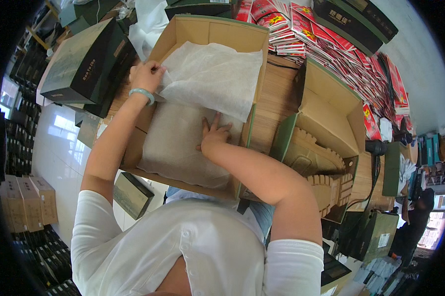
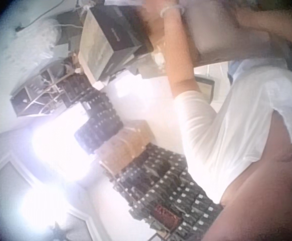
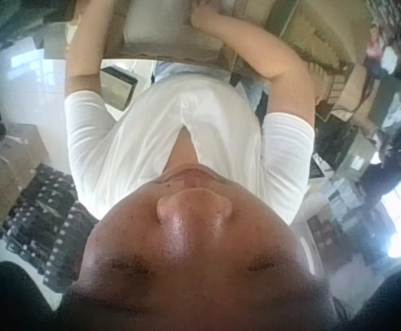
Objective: The person places a shoe into a cardboard box, adds a white tissue sheet, inserts a red card, and closes the box. They then use a handheld scanner on the box label and stack the finished box with others.
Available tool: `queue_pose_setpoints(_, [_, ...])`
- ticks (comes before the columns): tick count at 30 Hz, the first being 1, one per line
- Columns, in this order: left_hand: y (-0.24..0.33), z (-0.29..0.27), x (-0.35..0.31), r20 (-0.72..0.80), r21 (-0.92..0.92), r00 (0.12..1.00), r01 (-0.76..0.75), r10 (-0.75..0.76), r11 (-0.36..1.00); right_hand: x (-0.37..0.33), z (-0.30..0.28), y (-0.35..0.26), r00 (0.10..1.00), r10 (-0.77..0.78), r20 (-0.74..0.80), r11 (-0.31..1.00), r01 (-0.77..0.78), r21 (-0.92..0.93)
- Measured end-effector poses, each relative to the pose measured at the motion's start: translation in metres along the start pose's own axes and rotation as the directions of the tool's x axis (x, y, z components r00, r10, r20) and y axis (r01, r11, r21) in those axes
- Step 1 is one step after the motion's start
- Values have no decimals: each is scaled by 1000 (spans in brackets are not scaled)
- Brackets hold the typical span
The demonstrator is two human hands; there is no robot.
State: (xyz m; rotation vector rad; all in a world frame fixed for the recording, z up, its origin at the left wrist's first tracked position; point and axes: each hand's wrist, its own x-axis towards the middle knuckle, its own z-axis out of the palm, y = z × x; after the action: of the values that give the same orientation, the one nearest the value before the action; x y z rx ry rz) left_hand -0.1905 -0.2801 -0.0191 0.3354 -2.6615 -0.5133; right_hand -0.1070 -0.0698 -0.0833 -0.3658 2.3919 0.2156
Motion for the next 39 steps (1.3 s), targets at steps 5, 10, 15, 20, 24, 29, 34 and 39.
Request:
queue_pose_setpoints(5, [-32, 15, 5, -235, 84, 972, 45, -24, 995, 6, 3, 0, 1000, -18, 2, 997, 18, -78])
queue_pose_setpoints(10, [-25, 6, 18, -160, 170, 987, 20, 8, 985, 7, 3, -1, 1000, 5, 16, 997, -4, -75])
queue_pose_setpoints(15, [-16, 7, 11, -371, 194, 907, -136, 201, 972, 7, 2, -1, 1000, -11, -8, 999, 11, -52])
queue_pose_setpoints(20, [14, -21, -42, -129, 69, 777, -613, 616, 787, -1, 2, 10, 995, -63, -79, 996, 67, 51])
queue_pose_setpoints(24, [1, -7, -43, 226, 194, 839, -537, 496, 821, 3, 3, 6, 995, -63, -76, 996, 67, 57])
queue_pose_setpoints(29, [1, -20, -64, 115, 309, 877, -479, 467, 822, -12, -8, 13, 993, -80, -87, 984, 92, 153])
queue_pose_setpoints(34, [-26, -87, -105, 193, 274, 911, -407, 365, 871, -142, -67, 117, 859, -281, -427, 783, 463, 416])
queue_pose_setpoints(39, [-88, -76, -156, 310, -221, 916, -191, 254, 956, -245, -29, 279, 923, -21, -385, 853, 217, 474])
